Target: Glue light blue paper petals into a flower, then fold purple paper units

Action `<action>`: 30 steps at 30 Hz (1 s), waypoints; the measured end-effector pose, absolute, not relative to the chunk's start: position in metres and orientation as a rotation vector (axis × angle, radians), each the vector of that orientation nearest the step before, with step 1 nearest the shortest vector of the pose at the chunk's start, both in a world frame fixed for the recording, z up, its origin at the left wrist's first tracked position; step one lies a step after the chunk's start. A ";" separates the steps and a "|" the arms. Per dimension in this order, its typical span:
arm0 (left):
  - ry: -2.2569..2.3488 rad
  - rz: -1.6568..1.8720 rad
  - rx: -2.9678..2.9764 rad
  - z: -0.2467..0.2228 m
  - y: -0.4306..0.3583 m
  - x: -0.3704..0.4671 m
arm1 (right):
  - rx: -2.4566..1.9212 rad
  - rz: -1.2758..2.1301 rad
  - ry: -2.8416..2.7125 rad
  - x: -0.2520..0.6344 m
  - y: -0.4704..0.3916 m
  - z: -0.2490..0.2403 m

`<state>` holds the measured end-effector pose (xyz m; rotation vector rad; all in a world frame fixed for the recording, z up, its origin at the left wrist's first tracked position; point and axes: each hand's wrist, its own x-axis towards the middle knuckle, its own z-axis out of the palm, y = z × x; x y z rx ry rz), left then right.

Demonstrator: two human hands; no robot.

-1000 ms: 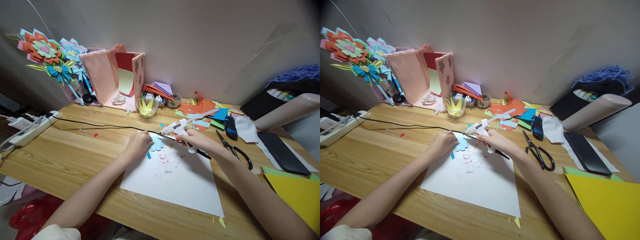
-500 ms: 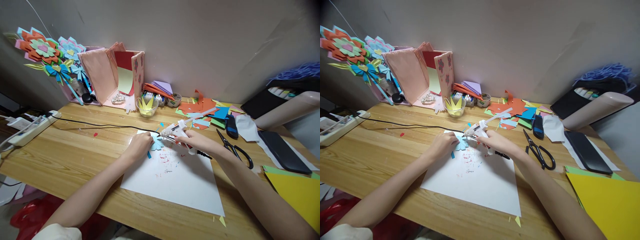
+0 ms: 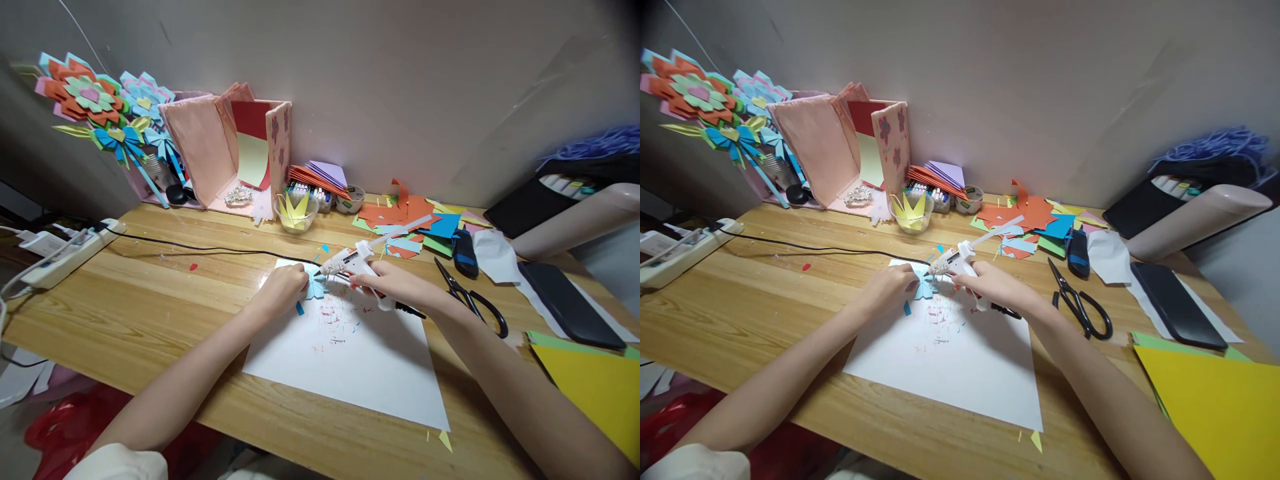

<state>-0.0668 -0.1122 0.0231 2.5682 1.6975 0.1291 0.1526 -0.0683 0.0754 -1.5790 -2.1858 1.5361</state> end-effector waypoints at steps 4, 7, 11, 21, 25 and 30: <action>1.691 0.173 2.551 0.022 -0.112 -0.067 | -1.573 1.540 -2.190 0.153 -0.069 0.076; 1.734 0.267 2.479 0.020 -0.111 -0.067 | -1.577 1.554 -2.188 0.153 -0.070 0.077; 1.809 0.523 2.297 0.018 -0.110 -0.067 | -1.562 1.577 -2.197 0.152 -0.072 0.076; 1.693 0.764 1.984 0.008 -0.104 -0.079 | -1.593 1.444 -2.180 0.143 -0.074 0.060; 1.699 0.764 1.977 0.008 -0.104 -0.078 | -1.584 1.405 -2.185 0.141 -0.075 0.058; 1.699 0.768 1.984 0.009 -0.105 -0.078 | -1.590 1.375 -2.214 0.138 -0.076 0.063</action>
